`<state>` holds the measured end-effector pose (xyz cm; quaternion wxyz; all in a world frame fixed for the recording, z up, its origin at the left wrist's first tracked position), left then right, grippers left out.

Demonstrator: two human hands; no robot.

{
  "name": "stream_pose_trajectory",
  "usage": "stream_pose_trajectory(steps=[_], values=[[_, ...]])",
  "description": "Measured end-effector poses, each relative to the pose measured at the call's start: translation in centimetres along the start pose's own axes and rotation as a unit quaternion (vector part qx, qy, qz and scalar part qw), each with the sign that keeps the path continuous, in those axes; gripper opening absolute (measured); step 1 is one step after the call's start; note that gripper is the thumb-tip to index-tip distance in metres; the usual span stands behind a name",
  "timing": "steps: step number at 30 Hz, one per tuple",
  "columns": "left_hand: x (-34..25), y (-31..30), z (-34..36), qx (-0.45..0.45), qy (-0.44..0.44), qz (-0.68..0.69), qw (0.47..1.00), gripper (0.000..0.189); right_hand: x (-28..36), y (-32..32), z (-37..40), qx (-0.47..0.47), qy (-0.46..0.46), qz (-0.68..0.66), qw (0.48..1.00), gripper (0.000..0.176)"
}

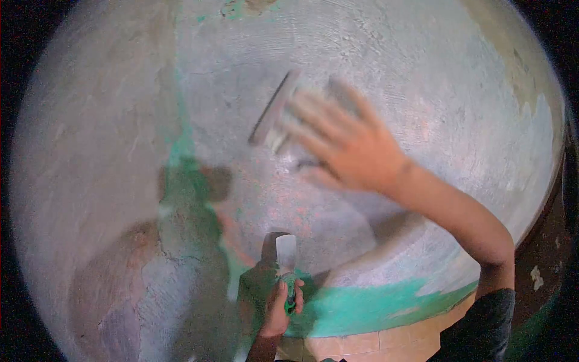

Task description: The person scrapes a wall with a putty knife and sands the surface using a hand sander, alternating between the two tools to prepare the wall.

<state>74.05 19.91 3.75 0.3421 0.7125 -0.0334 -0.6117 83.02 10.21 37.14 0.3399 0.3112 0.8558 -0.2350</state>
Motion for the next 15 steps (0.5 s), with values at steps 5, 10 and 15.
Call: stream_pose_trajectory(steps=[5,10,15], values=[[1.2,0.8,-1.2,-0.033,-0.017,0.042,0.998,0.05,-3.9,-0.2,2.4,-0.012,0.061,0.071,0.996,0.061],[0.4,2.2,-1.4,-0.028,0.005,0.062,0.998,0.051,-2.6,-1.1,5.5,0.009,0.039,-0.008,0.999,0.059],[0.8,3.6,-1.3,-0.015,-0.011,0.098,0.995,0.052,-0.9,-1.1,10.5,0.033,0.084,-0.036,0.995,0.057]])
Point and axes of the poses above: each hand's wrist, its own z-axis away from the middle knuckle, its own y-axis out of the palm, x = y × z, the point moved 5 cm from there along -z, towards the middle knuckle, and after that the axes turned 11 degrees about -x, right-handed, at the moved point
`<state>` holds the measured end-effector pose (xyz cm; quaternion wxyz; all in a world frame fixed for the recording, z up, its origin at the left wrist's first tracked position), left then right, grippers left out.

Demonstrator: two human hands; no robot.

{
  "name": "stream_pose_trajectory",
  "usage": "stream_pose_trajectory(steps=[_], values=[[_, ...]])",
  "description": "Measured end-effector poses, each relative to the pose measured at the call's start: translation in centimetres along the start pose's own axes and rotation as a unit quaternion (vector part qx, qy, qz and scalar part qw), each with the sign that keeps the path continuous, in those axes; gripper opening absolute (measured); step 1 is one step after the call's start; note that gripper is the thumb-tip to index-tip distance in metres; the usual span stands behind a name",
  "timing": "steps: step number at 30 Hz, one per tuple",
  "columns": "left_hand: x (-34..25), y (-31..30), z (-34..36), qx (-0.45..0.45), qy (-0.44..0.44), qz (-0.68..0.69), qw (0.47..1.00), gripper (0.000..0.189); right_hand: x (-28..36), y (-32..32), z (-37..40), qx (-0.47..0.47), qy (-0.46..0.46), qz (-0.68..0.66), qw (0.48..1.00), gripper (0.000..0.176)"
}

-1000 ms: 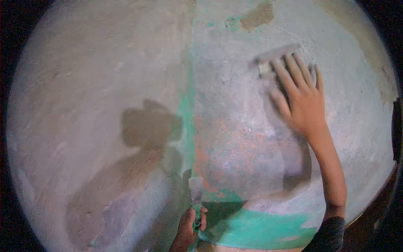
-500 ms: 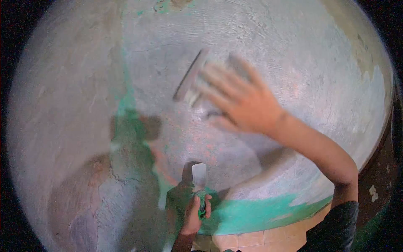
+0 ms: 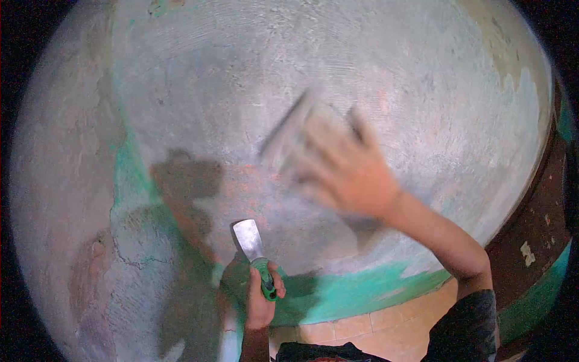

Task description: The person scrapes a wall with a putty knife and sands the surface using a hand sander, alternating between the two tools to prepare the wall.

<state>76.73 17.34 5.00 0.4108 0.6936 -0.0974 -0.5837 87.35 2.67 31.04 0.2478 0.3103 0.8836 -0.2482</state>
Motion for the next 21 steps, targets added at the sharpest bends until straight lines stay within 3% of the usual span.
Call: stream_pose_trajectory(steps=[3,4,7,8,11,12,15,16,19,21], values=[[0.2,0.4,0.1,0.004,-0.001,-0.018,1.0,0.052,-0.9,-0.8,2.6,0.026,0.002,0.017,1.0,0.055],[0.4,0.5,0.2,0.001,-0.001,-0.024,1.0,0.052,-2.2,-1.9,2.7,0.0,0.068,0.07,0.995,0.053],[0.7,1.0,-0.5,0.013,-0.001,-0.023,1.0,0.052,-0.7,-0.7,5.6,0.012,0.169,0.035,0.985,0.051],[0.5,1.0,-0.7,0.007,0.003,-0.035,0.999,0.052,1.5,1.3,8.0,0.066,0.09,-0.002,0.994,0.05],[0.5,1.4,-1.1,0.004,0.003,-0.069,0.998,0.053,1.3,0.5,10.7,0.066,0.123,0.009,0.99,0.049],[0.3,1.5,-1.3,0.008,0.004,-0.079,0.997,0.053,-0.6,-0.9,11.1,0.036,0.225,0.036,0.973,0.051],[-0.5,3.2,-1.6,0.023,-0.014,-0.086,0.996,0.052,-0.7,-0.9,14.5,-0.059,0.369,0.098,0.923,0.051],[-0.7,3.9,-1.6,0.032,-0.029,-0.085,0.995,0.051,1.9,-0.1,15.3,0.034,0.35,0.054,0.935,0.05],[-0.3,5.3,-1.7,0.118,-0.091,-0.012,0.989,0.047,7.3,0.9,18.5,0.077,0.3,-0.057,0.949,0.049],[-0.7,6.0,-1.4,0.187,-0.161,0.022,0.969,0.045,5.0,-0.2,19.1,0.053,0.439,0.031,0.897,0.05]])
Point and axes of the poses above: each hand's wrist, its own z-axis away from the middle knuckle, its own y-axis out of the palm, x = y × z, the point moved 5 cm from there along -z, towards the middle knuckle, and after that the axes turned 11 degrees about -x, right-handed, at the moved point
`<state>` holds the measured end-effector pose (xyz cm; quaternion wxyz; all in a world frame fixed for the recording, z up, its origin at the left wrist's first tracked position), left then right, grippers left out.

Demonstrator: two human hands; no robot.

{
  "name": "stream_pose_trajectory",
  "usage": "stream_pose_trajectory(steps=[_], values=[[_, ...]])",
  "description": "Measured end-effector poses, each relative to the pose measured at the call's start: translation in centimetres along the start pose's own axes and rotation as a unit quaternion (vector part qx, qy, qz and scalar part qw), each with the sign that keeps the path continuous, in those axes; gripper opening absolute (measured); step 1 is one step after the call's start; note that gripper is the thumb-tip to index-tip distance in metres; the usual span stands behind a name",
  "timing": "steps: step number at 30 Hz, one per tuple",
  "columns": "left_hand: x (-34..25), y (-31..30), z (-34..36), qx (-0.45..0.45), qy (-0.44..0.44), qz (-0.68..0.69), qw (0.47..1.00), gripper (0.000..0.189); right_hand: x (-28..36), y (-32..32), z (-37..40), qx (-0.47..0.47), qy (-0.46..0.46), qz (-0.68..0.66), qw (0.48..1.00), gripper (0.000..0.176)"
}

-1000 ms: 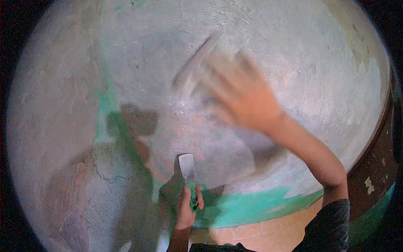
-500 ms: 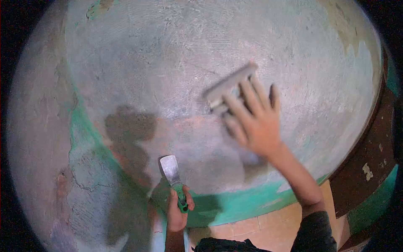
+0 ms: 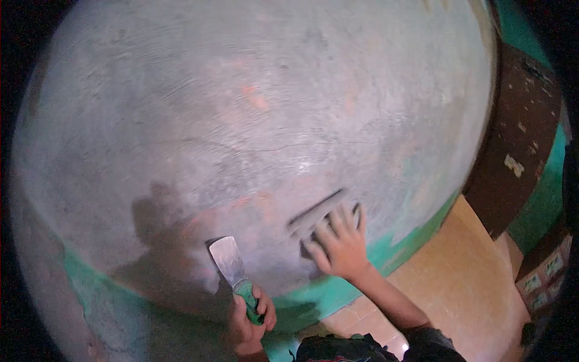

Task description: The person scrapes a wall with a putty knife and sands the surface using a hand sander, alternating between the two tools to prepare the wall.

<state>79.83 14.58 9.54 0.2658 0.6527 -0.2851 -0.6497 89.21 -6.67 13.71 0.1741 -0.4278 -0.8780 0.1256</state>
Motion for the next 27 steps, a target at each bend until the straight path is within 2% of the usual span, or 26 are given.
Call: stream_pose_trajectory(steps=[1,4,7,10,14,15,18,21,24,27], values=[[-0.2,0.2,-0.1,0.034,-0.033,0.014,0.999,0.044,-0.6,-0.3,-0.3,-0.03,0.079,0.028,0.996,0.05],[0.2,1.0,-0.8,0.117,-0.087,0.035,0.989,0.043,2.3,1.7,4.2,-0.028,0.146,-0.034,0.988,0.052],[0.2,1.8,-0.3,0.104,-0.086,0.012,0.991,0.044,7.7,2.9,12.1,0.107,0.153,-0.059,0.981,0.054],[0.3,1.8,-0.2,0.135,-0.102,-0.013,0.986,0.045,6.3,2.3,12.3,0.106,0.209,-0.039,0.971,0.054],[0.4,2.1,1.1,0.14,-0.123,-0.044,0.982,0.046,1.9,-1.0,9.1,-0.061,0.368,-0.088,0.924,0.066],[0.5,2.2,1.2,0.14,-0.128,-0.054,0.98,0.046,2.6,-0.5,10.2,-0.013,0.351,-0.055,0.935,0.068],[0.3,2.5,1.8,0.146,-0.138,-0.063,0.978,0.046,7.8,3.0,18.0,0.038,0.389,-0.113,0.913,0.069],[0.3,2.6,1.6,0.148,-0.15,-0.057,0.976,0.047,8.4,3.3,19.4,0.115,0.385,-0.074,0.913,0.071],[0.0,2.2,2.1,0.152,-0.15,-0.063,0.975,0.047,2.2,1.1,16.0,-0.012,0.429,-0.07,0.901,0.075],[0.4,2.1,2.3,0.149,-0.171,-0.053,0.972,0.047,0.9,-0.6,12.9,-0.093,0.417,-0.127,0.895,0.073]])
Point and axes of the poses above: each hand's wrist, its own z-axis away from the middle knuckle, its own y-axis out of the palm, x = y × z, the point moved 5 cm from there along -z, towards the middle knuckle, and after that the axes turned 11 degrees about -x, right-handed, at the moved point
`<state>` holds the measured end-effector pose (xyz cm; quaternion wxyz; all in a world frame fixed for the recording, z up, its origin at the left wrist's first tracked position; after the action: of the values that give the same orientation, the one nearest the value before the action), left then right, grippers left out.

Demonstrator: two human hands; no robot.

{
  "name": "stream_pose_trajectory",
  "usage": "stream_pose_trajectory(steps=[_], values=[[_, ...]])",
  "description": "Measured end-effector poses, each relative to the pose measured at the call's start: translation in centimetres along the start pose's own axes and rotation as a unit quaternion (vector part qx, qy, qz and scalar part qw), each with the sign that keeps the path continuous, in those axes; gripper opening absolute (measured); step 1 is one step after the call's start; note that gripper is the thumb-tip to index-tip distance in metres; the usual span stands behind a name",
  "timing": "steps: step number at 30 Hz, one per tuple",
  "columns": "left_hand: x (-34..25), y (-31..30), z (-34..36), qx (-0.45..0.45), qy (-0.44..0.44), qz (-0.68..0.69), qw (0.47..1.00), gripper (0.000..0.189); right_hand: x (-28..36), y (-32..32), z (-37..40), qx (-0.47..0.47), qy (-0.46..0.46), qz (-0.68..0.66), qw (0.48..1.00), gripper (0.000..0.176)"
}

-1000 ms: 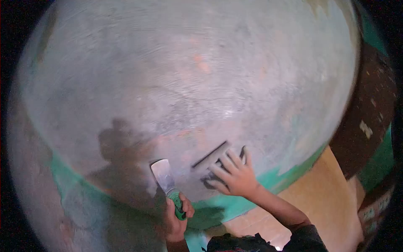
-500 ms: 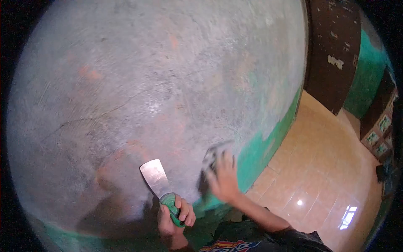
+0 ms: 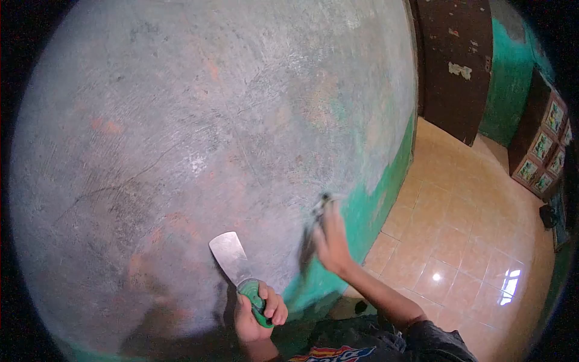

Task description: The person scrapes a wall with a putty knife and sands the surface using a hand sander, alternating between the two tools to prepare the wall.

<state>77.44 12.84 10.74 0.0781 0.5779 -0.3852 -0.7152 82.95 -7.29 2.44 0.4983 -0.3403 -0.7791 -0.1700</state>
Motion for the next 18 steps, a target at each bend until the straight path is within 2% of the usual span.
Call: stream_pose_trajectory(steps=[1,3,4,5,6,7,8,11,12,13,14,15,16,18], values=[[-0.5,0.6,0.9,0.0,-0.009,0.005,1.0,0.047,2.9,-0.5,1.0,0.037,-0.106,0.052,0.992,0.069],[-0.7,1.4,1.6,-0.006,-0.017,0.001,1.0,0.047,7.1,-1.3,3.3,0.109,-0.309,0.162,0.931,0.064],[-0.8,1.5,1.8,-0.012,-0.02,0.0,1.0,0.047,6.0,-1.7,2.6,0.083,-0.309,0.178,0.931,0.06],[-1.0,1.5,1.8,-0.013,-0.02,-0.003,1.0,0.048,4.0,-2.3,0.6,0.028,-0.189,0.09,0.977,0.062],[-1.2,1.6,1.8,-0.016,-0.018,-0.005,1.0,0.048,2.3,-2.6,-1.5,-0.024,-0.064,0.001,0.998,0.063],[-1.5,1.4,2.0,-0.02,-0.017,-0.005,1.0,0.048,0.6,-2.5,-2.3,-0.075,0.064,-0.088,0.991,0.065],[-0.8,0.3,0.7,-0.013,-0.02,0.005,1.0,0.048,-0.5,-0.7,-1.2,-0.054,-0.059,0.131,0.988,0.064],[-1.4,0.0,1.0,0.0,-0.022,0.002,1.0,0.048,6.9,0.2,2.8,0.09,-0.306,0.143,0.937,0.061],[-1.4,-0.2,0.9,-0.005,-0.02,-0.006,1.0,0.048,5.5,0.5,2.4,0.082,-0.327,0.158,0.928,0.063],[-1.4,-0.4,1.0,-0.013,-0.017,-0.013,1.0,0.048,4.6,-0.1,0.2,0.022,-0.214,0.091,0.972,0.066],[-1.6,-0.6,1.3,-0.013,-0.021,-0.007,1.0,0.048,3.6,-0.5,-2.3,-0.038,-0.097,0.022,0.994,0.069],[-1.9,-0.7,1.4,-0.011,-0.023,-0.001,1.0,0.048,2.6,-0.6,-3.6,-0.099,0.02,-0.048,0.994,0.072],[-2.2,-0.7,1.3,-0.008,-0.024,0.004,1.0,0.048,3.1,0.3,-3.2,-0.087,-0.023,-0.007,0.996,0.074],[-3.1,-1.3,1.5,0.003,-0.037,0.005,0.999,0.048,7.2,1.8,0.7,0.019,-0.211,0.116,0.97,0.07]])
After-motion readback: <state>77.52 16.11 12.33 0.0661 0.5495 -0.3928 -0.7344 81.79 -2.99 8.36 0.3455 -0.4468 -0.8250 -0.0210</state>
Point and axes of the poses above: each hand's wrist, its own z-axis away from the middle knuckle, its own y-axis out of the palm, x = y × z, the point moved 5 cm from there along -z, towards the middle knuckle, and after that the axes turned 11 degrees about -x, right-handed, at the moved point
